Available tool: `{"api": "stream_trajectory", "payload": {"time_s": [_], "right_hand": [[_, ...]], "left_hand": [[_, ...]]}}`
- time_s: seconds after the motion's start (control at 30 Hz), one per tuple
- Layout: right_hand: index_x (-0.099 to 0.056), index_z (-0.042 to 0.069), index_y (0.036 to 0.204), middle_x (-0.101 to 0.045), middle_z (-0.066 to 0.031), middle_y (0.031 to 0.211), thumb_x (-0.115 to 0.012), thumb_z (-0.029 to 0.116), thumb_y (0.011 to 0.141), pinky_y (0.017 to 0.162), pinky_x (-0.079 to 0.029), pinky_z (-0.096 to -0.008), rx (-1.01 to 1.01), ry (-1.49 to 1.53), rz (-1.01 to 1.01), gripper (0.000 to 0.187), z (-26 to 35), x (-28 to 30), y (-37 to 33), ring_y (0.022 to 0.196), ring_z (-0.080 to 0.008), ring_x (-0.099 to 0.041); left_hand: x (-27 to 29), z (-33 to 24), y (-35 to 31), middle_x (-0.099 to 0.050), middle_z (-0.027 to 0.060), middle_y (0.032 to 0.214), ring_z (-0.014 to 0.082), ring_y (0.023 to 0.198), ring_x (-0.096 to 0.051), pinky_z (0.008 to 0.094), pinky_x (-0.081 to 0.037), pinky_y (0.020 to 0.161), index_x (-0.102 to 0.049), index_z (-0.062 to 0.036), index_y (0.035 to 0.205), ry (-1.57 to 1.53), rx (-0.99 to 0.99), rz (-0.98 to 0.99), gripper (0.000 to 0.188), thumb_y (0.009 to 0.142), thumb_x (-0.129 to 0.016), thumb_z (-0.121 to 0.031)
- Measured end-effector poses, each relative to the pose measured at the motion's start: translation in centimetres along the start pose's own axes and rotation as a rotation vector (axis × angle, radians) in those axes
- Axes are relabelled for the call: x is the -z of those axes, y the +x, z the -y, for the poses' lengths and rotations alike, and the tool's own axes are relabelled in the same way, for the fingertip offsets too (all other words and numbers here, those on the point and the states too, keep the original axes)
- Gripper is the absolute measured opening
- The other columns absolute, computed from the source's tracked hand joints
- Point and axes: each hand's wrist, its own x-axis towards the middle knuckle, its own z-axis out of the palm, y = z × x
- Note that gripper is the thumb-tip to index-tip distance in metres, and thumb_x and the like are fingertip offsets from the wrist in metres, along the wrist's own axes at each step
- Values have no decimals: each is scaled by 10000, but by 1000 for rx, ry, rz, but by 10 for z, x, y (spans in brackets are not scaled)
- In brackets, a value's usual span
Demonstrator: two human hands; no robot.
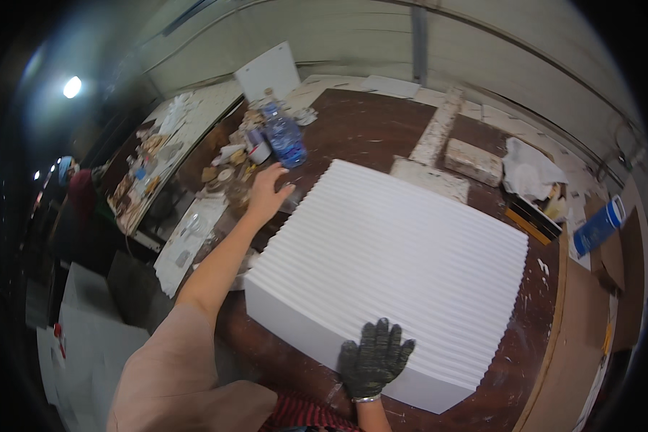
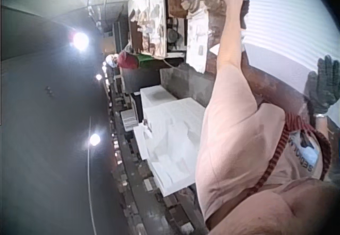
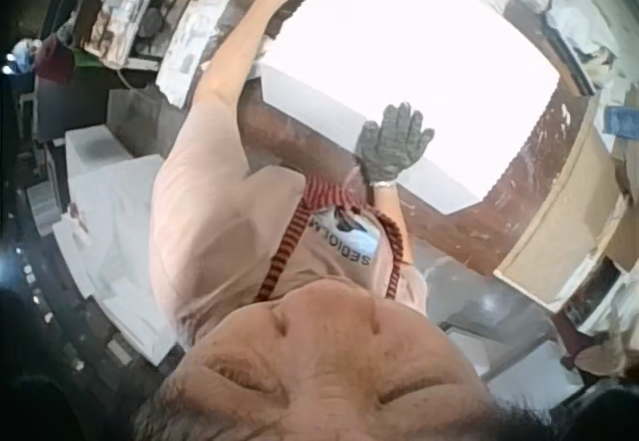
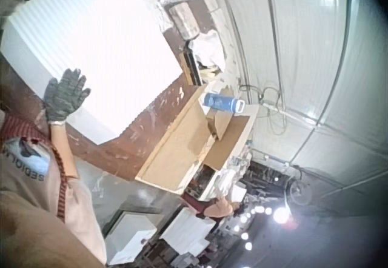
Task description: The person wipes a stack of white corrugated foam panels with a cloth, then uses a small metal scraper to remove residue from the panel surfaces. The person repeatedly wipes and scrapes the panels, occasionally lifting and restacking them on the workbench.
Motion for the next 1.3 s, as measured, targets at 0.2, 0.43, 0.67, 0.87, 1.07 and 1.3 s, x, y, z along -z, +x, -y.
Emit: {"api": "stream_trajectory", "payload": {"time_s": [0.2, 0.43, 0.67, 0.87, 1.07, 1.3], "right_hand": [[-692, 90, 1202, -669, -125, 1308, -467, 352, 1006, 1168, -270, -628, 63, -138, -95, 397, 1, -12, -2, 1327, -376, -544], [-699, 76, 1166, -654, -127, 1326, -491, 372, 1016, 1173, -289, -589, 81, -185, -83, 391, 4, -15, 2, 1334, -346, -535], [-700, 13, 1133, -657, -185, 1283, -611, 163, 963, 1051, -457, -479, 28, 388, 50, 244, 138, -20, 32, 1222, -349, -597], [-687, 5, 1181, -684, -140, 1236, -603, 137, 968, 973, -496, -342, -81, 1020, 790, 264, 291, -103, 90, 1131, -243, -639], [-645, -34, 1206, -673, -101, 1135, -600, 118, 966, 966, -484, -323, -406, 1517, 1110, 288, 340, -173, 90, 1030, -211, -643], [-545, -3, 1328, -673, -141, 1146, -645, 67, 931, 935, -573, -422, -974, 1797, 1175, 416, 347, -183, 108, 1069, -297, -669]], "left_hand": [[87, 35, -109, -711, 143, 1122, 308, 1022, -672, 389, -529, 907, -702, -17, 1065, -146, -22, -60, 240, 830, -738, -47], [203, 218, -224, -682, 148, 1099, 369, 1062, -600, 462, -480, 932, -683, -51, 1126, 421, 536, -101, 334, 800, -746, -82], [221, 277, -262, -696, 152, 1018, 336, 934, -657, 416, -524, 846, -667, -4, 1122, 232, 666, 48, 295, 843, -730, -76], [226, 190, -250, -688, 132, 1042, 242, 940, -684, 352, -560, 789, -621, 18, 1154, -1427, 1004, -3, 199, 1038, -540, -123], [219, 141, -240, -689, 83, 984, 179, 847, -661, 314, -541, 726, -652, -1, 1116, -1859, 1055, 161, 180, 1022, -570, -131], [221, 253, -202, -706, 80, 778, 159, 680, -646, 313, -513, 651, -676, 3, 866, -403, 763, -193, 137, 895, -716, -124]]}}
